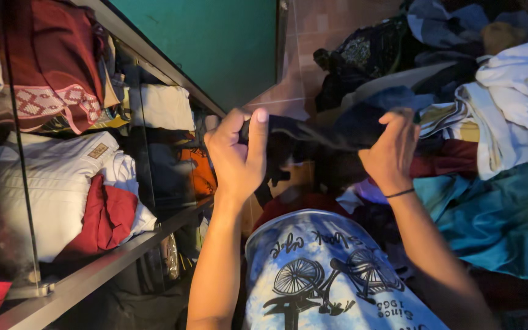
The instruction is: The person folds several items of clothing, including pants and a shirt, by hand on a pile of laundry and places them into a closet shelf.
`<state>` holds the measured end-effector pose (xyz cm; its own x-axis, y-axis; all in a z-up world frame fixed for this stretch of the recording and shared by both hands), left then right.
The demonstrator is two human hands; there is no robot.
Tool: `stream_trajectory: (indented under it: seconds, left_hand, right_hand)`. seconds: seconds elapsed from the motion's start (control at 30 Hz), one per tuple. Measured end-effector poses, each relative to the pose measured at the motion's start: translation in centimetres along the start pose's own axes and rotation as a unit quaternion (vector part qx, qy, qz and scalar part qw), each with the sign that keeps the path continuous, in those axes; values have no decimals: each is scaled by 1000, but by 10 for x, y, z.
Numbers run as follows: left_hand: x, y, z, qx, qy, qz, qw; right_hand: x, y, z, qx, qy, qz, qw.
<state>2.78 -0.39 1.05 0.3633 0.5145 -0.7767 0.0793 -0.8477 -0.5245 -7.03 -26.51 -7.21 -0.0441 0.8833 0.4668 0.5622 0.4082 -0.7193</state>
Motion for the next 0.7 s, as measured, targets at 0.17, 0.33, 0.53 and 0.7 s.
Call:
stream_trajectory:
  seconds: [0.17,0.33,0.53,0.7]
  left_hand:
    - [19,-5,-11,-12,14,-12,1000]
    - [36,-27,-8,96,-38,50,993]
    - [-17,-5,5,301,85,1,950]
    - [-24,-18,3,343,144,-36,927]
  right_hand:
    - [-92,18,35,8,87,-107,990]
    - [-103,17,36,55,218,-317,921]
    - [66,27,-7,183,-85,-439,875]
    - [74,58,-2,310,64,-505,803]
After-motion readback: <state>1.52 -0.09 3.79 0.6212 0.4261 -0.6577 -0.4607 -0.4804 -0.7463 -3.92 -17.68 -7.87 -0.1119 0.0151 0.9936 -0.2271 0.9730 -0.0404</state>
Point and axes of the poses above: each hand's wrist, its own z-axis away from the middle knuckle, its own y-axis out of the palm, x = y × z, the point moved 3 cm from there along -z, towards the middle knuckle, and after that the axes turned 14 degrees about -z, right-handed, at the moved point
